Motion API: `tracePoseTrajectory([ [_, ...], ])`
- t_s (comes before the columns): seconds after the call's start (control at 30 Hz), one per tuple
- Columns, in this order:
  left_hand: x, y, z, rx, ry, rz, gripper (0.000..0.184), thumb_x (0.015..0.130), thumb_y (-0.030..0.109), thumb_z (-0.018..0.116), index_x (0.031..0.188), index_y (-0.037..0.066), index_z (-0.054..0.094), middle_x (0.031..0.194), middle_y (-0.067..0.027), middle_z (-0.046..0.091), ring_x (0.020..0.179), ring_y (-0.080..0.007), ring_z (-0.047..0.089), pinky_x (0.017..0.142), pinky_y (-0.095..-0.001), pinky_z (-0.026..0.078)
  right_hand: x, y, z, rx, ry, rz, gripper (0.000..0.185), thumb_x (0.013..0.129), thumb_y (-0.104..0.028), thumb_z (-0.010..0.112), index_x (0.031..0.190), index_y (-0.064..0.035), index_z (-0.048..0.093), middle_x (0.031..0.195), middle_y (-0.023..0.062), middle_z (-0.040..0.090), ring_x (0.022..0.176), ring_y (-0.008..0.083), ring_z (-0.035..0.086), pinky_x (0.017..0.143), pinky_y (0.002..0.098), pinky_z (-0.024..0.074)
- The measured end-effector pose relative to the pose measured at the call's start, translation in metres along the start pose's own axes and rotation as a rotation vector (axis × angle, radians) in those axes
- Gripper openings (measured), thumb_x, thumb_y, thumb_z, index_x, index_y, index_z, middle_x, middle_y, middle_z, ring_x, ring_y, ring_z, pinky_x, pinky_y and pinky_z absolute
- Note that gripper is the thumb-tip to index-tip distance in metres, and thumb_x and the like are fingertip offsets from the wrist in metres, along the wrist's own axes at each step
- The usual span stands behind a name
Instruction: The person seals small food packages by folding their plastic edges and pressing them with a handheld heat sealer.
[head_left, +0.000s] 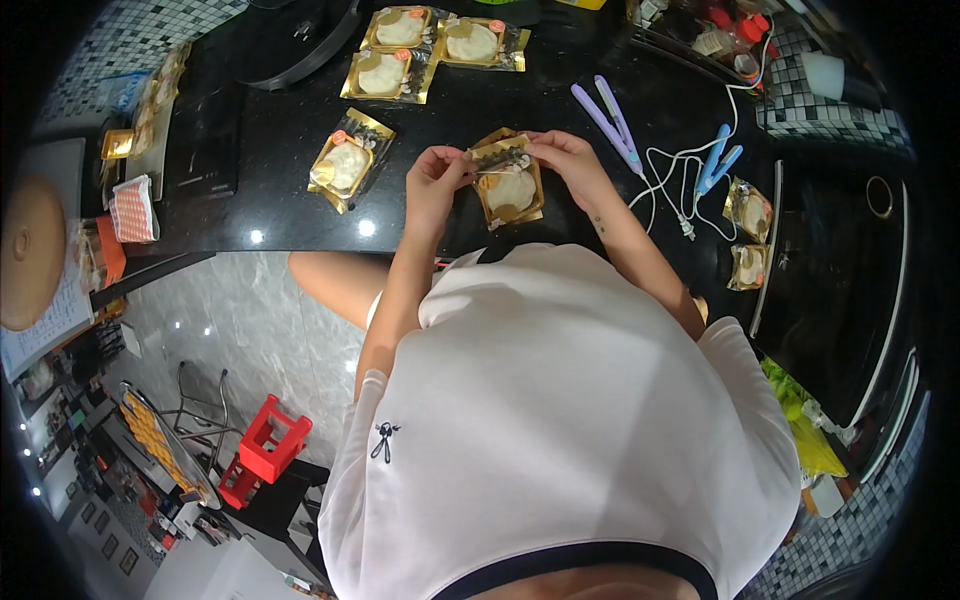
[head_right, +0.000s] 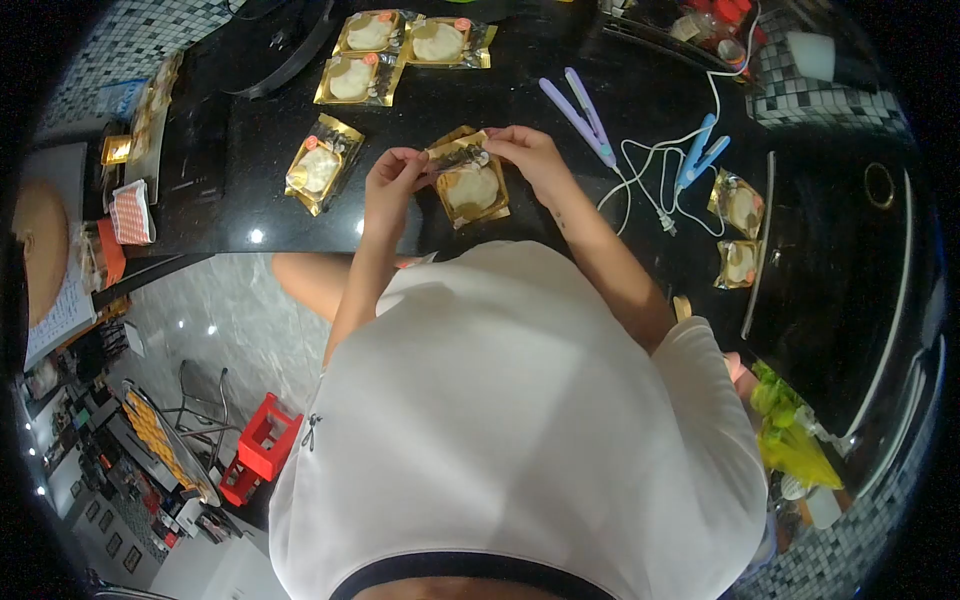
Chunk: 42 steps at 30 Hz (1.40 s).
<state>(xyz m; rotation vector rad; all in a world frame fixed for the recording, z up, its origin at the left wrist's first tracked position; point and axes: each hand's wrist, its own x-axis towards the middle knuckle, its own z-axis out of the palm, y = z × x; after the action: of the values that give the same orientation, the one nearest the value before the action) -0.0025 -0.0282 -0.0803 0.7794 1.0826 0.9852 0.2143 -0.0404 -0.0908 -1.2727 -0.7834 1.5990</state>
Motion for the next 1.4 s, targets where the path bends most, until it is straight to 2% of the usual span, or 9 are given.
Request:
tracePoseTrajectory([
  [0.2,-0.014,0.003,0.007,0.063,-0.078,0.126,0.022,0.082,0.002,0.065,0.101,0.002,0.054,0.092,-0.0023,0.059,0.086,-0.0098,0.057,0.078,-0.0246,0.048,-0.017,0.003,-0.013,0.135,-0.106,0.050,0.011,0.084,-0.010,0.065,0.091,-0.0036,0.060,0.105,0.0088,0.064,0.096,0.0135,0.059,0.087,0.0269,0.0447],
  [0.3,-0.028,0.009,0.009,0.233,-0.133,0.148,0.035,0.080,0.000,0.064,0.112,0.003,0.052,0.099,-0.0012,0.056,0.095,-0.0095,0.054,0.083,-0.0258,0.047,-0.028,-0.001,-0.014,0.042,-0.175,-0.099,0.003,0.087,-0.008,0.060,0.088,-0.0049,0.059,0.107,0.0089,0.063,0.099,0.0137,0.057,0.091,0.0285,0.0431],
  [0.4,-0.037,0.013,0.007,0.270,-0.176,0.110,0.043,0.080,-0.001,0.064,0.121,0.003,0.052,0.102,-0.0011,0.053,0.099,-0.0102,0.052,0.085,-0.0265,0.047,-0.033,0.004,-0.015,-0.018,-0.131,-0.141,0.006,0.084,-0.006,0.065,0.087,-0.0024,0.061,0.106,0.0098,0.063,0.094,0.0119,0.058,0.087,0.0267,0.0455],
  [0.5,-0.037,0.009,0.005,0.268,-0.209,0.107,0.041,0.081,0.000,0.063,0.122,0.001,0.055,0.102,-0.0018,0.053,0.099,-0.0113,0.052,0.086,-0.0257,0.046,-0.034,0.007,-0.015,-0.021,-0.125,-0.145,0.006,0.083,-0.006,0.065,0.087,-0.0016,0.062,0.109,0.0107,0.062,0.095,0.0122,0.058,0.086,0.0263,0.0457],
  [0.7,-0.034,0.007,0.006,0.410,-0.174,0.178,0.020,0.084,0.006,0.064,0.103,0.000,0.067,0.099,-0.0054,0.059,0.096,-0.0133,0.054,0.085,-0.0239,0.044,-0.037,0.008,-0.013,0.035,-0.098,-0.151,0.008,0.084,-0.005,0.065,0.091,-0.0005,0.063,0.100,0.0079,0.065,0.089,0.0105,0.059,0.082,0.0236,0.0471],
  [0.8,-0.032,0.003,0.005,0.420,-0.163,0.201,0.018,0.085,0.008,0.065,0.101,0.000,0.068,0.100,-0.0083,0.062,0.095,-0.0139,0.056,0.085,-0.0241,0.044,-0.040,0.007,-0.013,-0.017,-0.069,-0.137,0.008,0.085,-0.004,0.064,0.092,0.0000,0.062,0.097,0.0065,0.065,0.087,0.0094,0.060,0.079,0.0225,0.0473],
  [1.0,-0.034,0.004,0.002,0.352,-0.219,0.078,0.021,0.088,0.009,0.062,0.106,-0.002,0.065,0.110,-0.0071,0.062,0.098,-0.0124,0.057,0.085,-0.0237,0.044,-0.046,0.005,-0.008,0.005,-0.022,-0.186,0.010,0.085,-0.005,0.063,0.094,-0.0014,0.062,0.095,0.0050,0.066,0.087,0.0088,0.059,0.081,0.0228,0.0456],
  [1.2,-0.040,0.008,-0.002,0.191,-0.285,0.071,0.023,0.089,0.005,0.058,0.110,-0.003,0.062,0.109,-0.0076,0.060,0.101,-0.0138,0.056,0.089,-0.0246,0.044,-0.049,0.005,-0.012,-0.078,-0.035,-0.115,0.017,0.086,-0.007,0.063,0.101,0.0009,0.062,0.095,0.0049,0.065,0.090,0.0105,0.060,0.082,0.0232,0.0470],
  [1.4,-0.031,0.004,0.005,0.355,-0.333,0.123,0.021,0.091,0.006,0.056,0.108,-0.004,0.063,0.110,-0.0094,0.060,0.105,-0.0145,0.056,0.087,-0.0242,0.045,-0.050,0.016,-0.017,-0.072,-0.040,-0.125,0.015,0.087,-0.009,0.063,0.099,-0.0005,0.062,0.095,0.0045,0.065,0.090,0.0106,0.060,0.083,0.0236,0.0468],
])
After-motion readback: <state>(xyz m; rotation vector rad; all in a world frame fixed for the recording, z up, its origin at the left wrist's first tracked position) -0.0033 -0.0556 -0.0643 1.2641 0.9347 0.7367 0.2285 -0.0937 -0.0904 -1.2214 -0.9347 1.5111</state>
